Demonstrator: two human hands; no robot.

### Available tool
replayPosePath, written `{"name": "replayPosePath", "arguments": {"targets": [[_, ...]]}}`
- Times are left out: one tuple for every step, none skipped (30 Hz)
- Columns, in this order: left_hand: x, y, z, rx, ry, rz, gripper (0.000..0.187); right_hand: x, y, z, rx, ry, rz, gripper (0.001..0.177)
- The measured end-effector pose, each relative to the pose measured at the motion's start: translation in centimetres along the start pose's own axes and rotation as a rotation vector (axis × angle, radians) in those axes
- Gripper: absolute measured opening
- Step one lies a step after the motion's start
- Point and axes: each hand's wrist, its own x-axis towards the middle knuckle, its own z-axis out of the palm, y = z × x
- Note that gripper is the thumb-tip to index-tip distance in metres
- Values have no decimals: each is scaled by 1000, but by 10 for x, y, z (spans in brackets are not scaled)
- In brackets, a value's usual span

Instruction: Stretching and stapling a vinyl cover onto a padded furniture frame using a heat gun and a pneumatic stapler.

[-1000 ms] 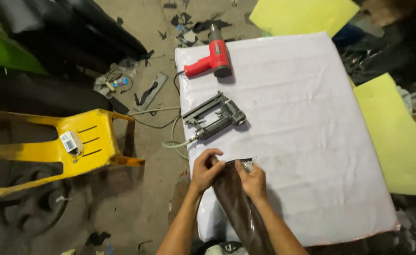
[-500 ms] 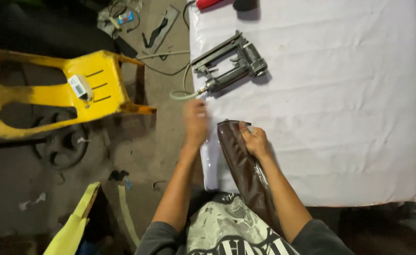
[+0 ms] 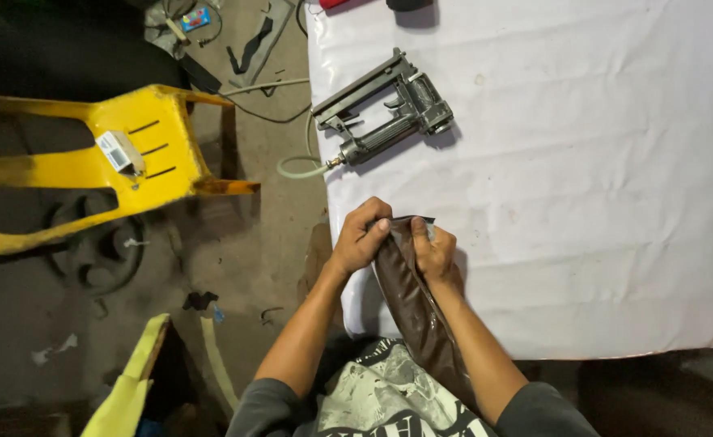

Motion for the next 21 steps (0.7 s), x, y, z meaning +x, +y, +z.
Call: {"name": "replayPosePath", "arguments": {"targets": [[-1,4,1,-36,1,0,30,-2,1,-1,22,15,-34,68],[0,5,-1,-35,-9,-5,30,-3,1,2,26,22,-26,68],[2,6,-1,-36,-4,-12,30,-2,1,2,26,23,-37,67],[2,8,-2,-37,0,-19,30,-1,0,2,26,24,-49,67],[4,8,-2,-38,2,-14,30,-1,1,3,24,25,-54,67],[5,10,-2,-10,-1,-23,29,-1,1,3,15,30,-57,65],[10,10,-4,22,-4,-23,28,3,0,6,9,39,-69,63],[9,16,-7,24,-3,-9,28,2,-2,5,12,43,-81,63],[8,23,-10,112,-9,-73,26,0,-6,5,-33,11,8,54],[6,29,-13,199,-12,-137,24,-1,-9,6,-78,-21,98,52],[3,42,-18,207,-6,-138,24,-2,-5,8,-73,-28,94,52],[0,54,-24,311,-17,-236,17,-4,0,11,-127,-56,114,53],[-1,67,-30,416,-32,-332,17,-4,3,15,-178,-80,135,56],[-5,77,-37,425,-29,-331,17,-5,-15,18,-171,-84,131,56],[-12,88,-42,473,-89,-460,23,-10,-32,19,-223,-101,119,57],[-17,98,-47,520,-150,-589,32,-14,-49,20,-275,-119,106,58],[-23,93,-52,528,-151,-590,32,-16,-52,21,-268,-120,107,58],[-28,87,-57,553,-168,-635,37,-17,-56,23,-303,-120,70,58],[-34,81,-62,576,-187,-683,43,-19,-58,24,-341,-120,36,57],[-37,78,-63,581,-189,-686,43,-21,-54,28,-336,-122,40,57],[-40,74,-62,617,-199,-707,45,-21,-49,29,-374,-127,9,58]]}}
